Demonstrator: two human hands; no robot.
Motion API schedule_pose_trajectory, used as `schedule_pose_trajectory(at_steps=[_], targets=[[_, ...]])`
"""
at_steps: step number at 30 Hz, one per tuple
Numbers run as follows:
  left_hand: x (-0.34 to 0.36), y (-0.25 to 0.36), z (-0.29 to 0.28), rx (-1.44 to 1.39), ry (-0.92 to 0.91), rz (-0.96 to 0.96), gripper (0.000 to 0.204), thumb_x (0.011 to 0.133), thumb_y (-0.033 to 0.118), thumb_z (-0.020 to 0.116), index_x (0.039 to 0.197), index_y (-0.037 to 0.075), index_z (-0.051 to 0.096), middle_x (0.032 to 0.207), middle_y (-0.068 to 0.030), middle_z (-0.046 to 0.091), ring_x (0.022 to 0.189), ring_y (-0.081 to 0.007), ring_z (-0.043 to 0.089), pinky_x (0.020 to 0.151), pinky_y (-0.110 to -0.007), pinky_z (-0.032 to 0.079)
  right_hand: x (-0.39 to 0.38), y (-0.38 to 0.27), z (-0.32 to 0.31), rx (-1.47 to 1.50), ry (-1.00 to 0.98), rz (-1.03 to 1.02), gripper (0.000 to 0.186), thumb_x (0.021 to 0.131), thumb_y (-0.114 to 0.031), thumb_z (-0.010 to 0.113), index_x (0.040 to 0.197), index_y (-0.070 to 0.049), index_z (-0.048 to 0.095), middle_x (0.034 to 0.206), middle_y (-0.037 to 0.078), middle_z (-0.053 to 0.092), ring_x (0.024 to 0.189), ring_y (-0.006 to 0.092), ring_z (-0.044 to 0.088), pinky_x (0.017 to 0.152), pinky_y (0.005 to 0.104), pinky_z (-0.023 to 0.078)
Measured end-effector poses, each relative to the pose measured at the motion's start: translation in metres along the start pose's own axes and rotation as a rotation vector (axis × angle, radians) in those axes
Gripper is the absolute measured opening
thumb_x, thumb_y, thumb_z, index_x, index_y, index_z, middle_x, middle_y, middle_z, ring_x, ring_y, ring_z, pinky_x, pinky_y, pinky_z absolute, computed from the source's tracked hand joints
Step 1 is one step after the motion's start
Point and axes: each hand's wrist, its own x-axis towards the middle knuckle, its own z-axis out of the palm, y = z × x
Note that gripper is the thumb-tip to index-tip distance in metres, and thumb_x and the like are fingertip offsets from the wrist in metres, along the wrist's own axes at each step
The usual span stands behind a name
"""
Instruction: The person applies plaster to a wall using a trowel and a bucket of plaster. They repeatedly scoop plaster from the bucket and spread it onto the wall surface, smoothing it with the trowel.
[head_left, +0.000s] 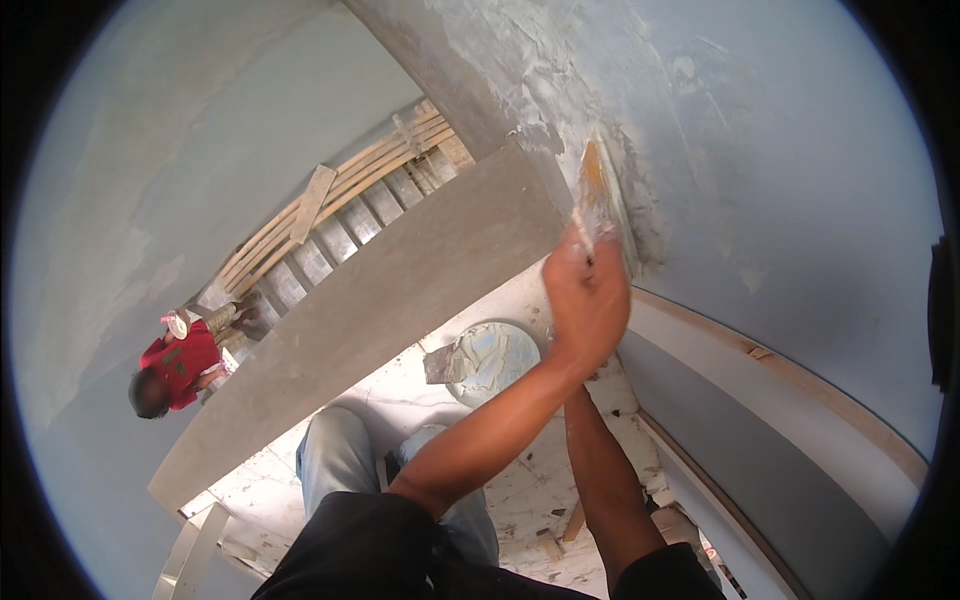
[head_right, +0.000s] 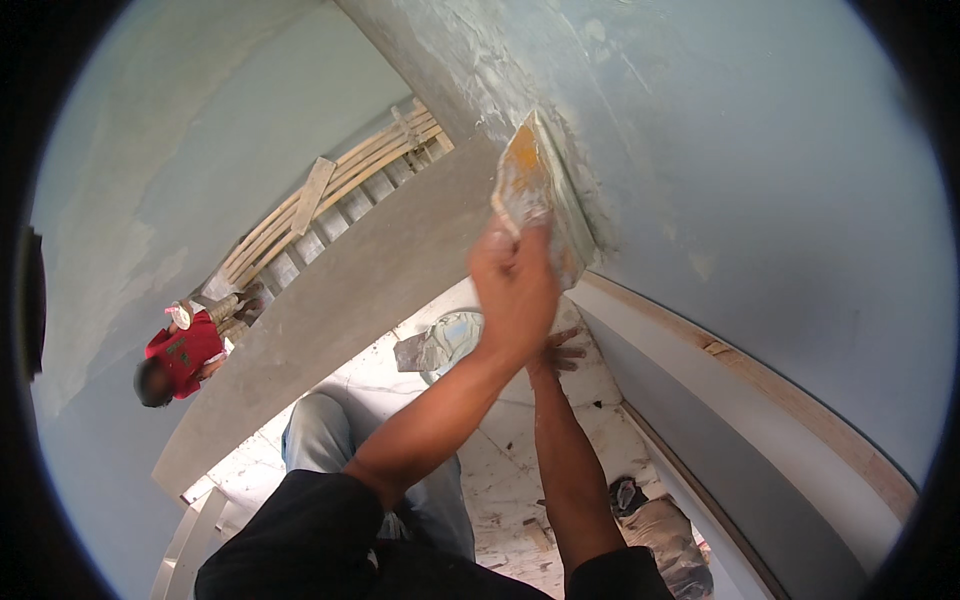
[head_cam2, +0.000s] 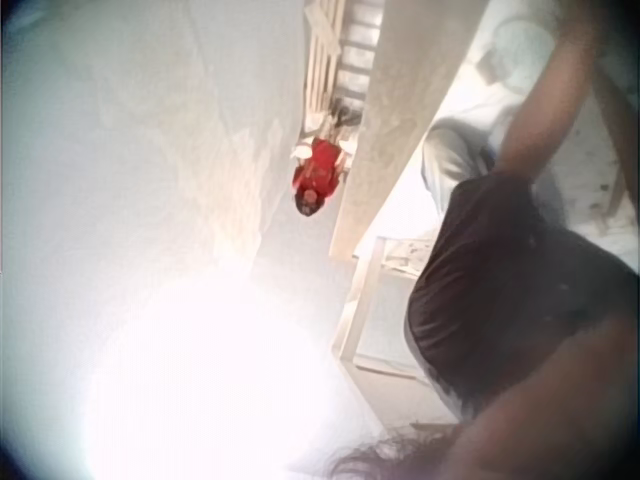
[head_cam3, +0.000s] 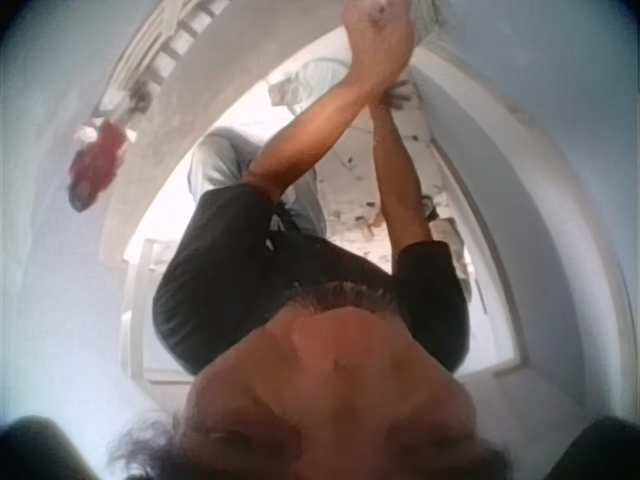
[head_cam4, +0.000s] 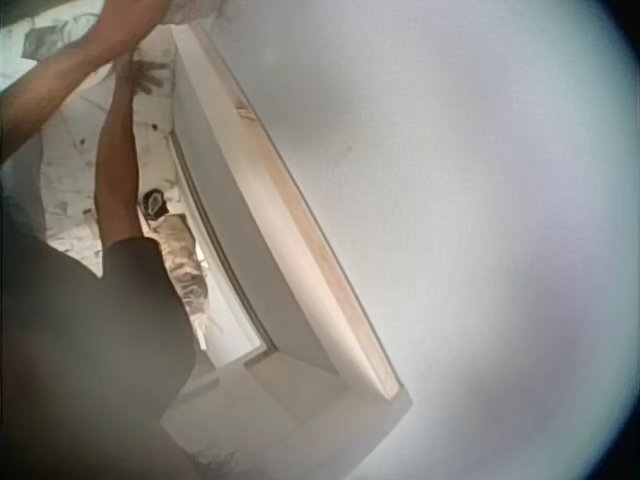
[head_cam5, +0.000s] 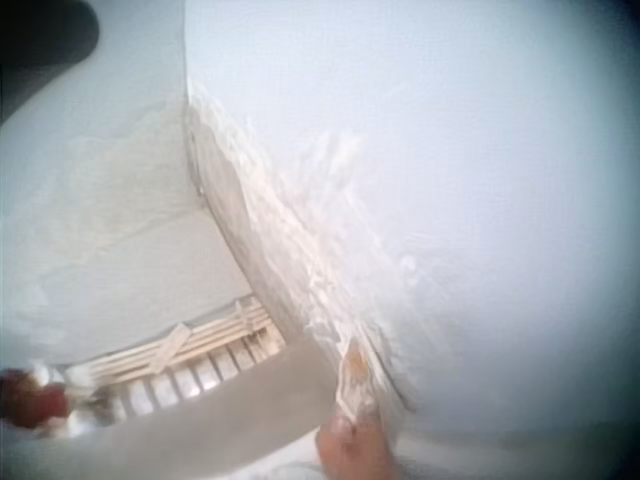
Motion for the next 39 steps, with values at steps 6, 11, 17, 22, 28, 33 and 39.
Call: schedule_pose_trajectory(at_steps=[6,11,17,22,28,33,39], targets=[[0.039,-0.033,-0.061,0.004,0.117,0.028,0.021,0.094,0.009,0.048,0.104,-0.003,0.062,0.079,0.0006,0.059,0.068,-0.0076,0.051,0.056,-0.026,0.041,-0.015,-0.009,-0.008,0.022,0.003,-0.032,0.131,0.067,-0.082,0.057,0.147,-0.018,-0.025,0.148,0.034,-0.023,0.136,0.0585,-0.010,0.105,0.0706,0.016],[0.089,-0.075,-0.046,0.093,0.125,0.039,0.020,0.092,0.008,0.048,0.100,-0.004,0.062,0.078,-0.0015,0.060,0.065,-0.0084,0.050,0.057,-0.028,0.042,-0.014,-0.011,-0.007,0.011,-0.010,-0.040,0.131,0.067,-0.082,0.058,0.147,-0.018,-0.025,0.147,0.034,-0.024,0.136,0.0586,-0.012,0.105,0.0712,0.014],[0.047,-0.030,-0.013,0.344,-0.018,0.195,0.022,0.093,0.010,0.048,0.104,-0.005,0.060,0.067,-0.0048,0.056,0.062,-0.0097,0.049,0.057,-0.028,0.041,-0.018,-0.004,-0.004,0.056,-0.018,-0.041,0.131,0.067,-0.082,0.058,0.146,-0.018,-0.026,0.147,0.034,-0.027,0.135,0.0590,-0.015,0.105,0.0719,0.009],[-0.002,-0.009,-0.027,0.189,0.041,0.223,0.025,0.097,0.014,0.046,0.108,-0.003,0.060,0.070,-0.0008,0.055,0.065,-0.0079,0.048,0.057,-0.027,0.041,-0.002,0.019,0.013,0.106,-0.007,-0.036,0.131,0.068,-0.081,0.058,0.146,-0.018,-0.026,0.146,0.034,-0.028,0.135,0.0592,-0.016,0.105,0.0718,0.007],[0.079,-0.067,-0.049,0.285,0.088,0.271,0.030,0.096,0.014,0.048,0.116,-0.005,0.059,0.070,-0.0004,0.056,0.063,-0.0091,0.049,0.058,-0.028,0.043,-0.016,0.008,0.026,0.055,-0.031,-0.044,0.131,0.068,-0.081,0.057,0.146,-0.018,-0.026,0.145,0.033,-0.030,0.135,0.0586,-0.016,0.106,0.0699,0.005],[0.000,-0.048,-0.018,0.334,0.138,0.390,0.027,0.093,0.009,0.050,0.114,-0.005,0.058,0.074,-0.0172,0.060,0.065,-0.0166,0.058,0.062,-0.033,0.047,0.004,0.034,0.038,0.082,0.033,0.011,0.130,0.068,-0.081,0.057,0.146,-0.019,-0.026,0.146,0.033,-0.030,0.136,0.0575,-0.016,0.108,0.0675,0.005],[0.009,-0.078,-0.091,0.165,0.143,0.241,0.027,0.095,0.010,0.049,0.115,-0.004,0.059,0.094,-0.0077,0.065,0.086,-0.0117,0.058,0.074,-0.028,0.047,-0.020,0.030,0.034,0.108,-0.019,-0.051,0.129,0.069,-0.080,0.058,0.147,-0.019,-0.025,0.147,0.033,-0.029,0.136,0.0576,-0.015,0.108,0.0677,0.006]])
